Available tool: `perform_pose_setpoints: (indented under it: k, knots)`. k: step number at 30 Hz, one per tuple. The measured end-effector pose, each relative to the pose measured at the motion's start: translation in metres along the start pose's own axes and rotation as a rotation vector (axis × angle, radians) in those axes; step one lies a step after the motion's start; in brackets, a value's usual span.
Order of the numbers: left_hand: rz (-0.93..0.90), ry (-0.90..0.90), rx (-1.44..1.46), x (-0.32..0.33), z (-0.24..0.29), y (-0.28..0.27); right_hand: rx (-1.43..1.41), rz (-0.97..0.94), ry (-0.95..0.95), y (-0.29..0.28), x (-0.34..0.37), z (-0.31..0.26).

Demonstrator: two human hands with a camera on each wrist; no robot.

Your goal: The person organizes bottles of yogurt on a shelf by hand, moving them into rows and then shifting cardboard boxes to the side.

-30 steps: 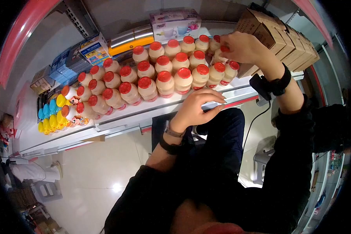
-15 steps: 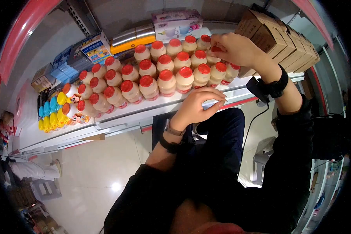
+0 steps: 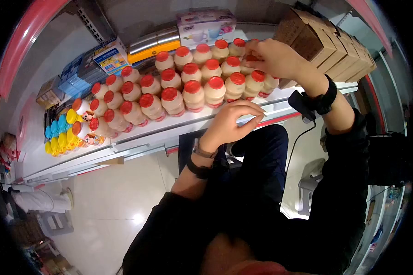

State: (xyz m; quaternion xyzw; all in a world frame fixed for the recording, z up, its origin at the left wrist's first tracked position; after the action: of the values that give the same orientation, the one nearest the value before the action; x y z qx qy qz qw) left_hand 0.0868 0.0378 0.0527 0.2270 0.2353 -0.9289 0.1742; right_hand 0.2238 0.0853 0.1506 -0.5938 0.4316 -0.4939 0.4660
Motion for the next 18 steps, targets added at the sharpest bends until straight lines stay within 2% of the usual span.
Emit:
perform_pose_setpoints:
  k: [5,8,11,14,18]
  knots:
    - [0.002,0.008,-0.008,0.000,0.001,0.000,-0.014,-0.025,-0.037,-0.002,0.002,-0.004]
    - [0.002,0.012,-0.009,0.000,0.000,0.000,-0.175,0.080,-0.129,-0.005,0.007,0.003]
    - [-0.002,0.008,-0.011,0.000,0.001,0.000,-0.292,-0.011,-0.061,-0.019,0.010,0.010]
    - [-0.002,0.001,-0.016,0.000,0.002,0.000,-0.085,0.079,0.010,-0.039,0.020,0.021]
    - [0.005,0.009,-0.022,0.000,0.001,0.001,0.186,0.076,0.137,-0.029,0.021,0.035]
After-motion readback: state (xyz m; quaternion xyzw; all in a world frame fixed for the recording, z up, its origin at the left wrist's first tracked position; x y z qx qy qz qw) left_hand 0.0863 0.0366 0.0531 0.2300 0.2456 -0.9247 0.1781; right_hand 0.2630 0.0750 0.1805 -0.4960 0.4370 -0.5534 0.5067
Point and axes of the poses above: each hand's wrist, its own x-axis away from the middle knuckle, its own y-axis out of the palm, z = x × y, the point moved 7 cm from there along -x, towards the middle knuckle, and after that the axes turned 14 degrees about -z, right-handed, at the moved point
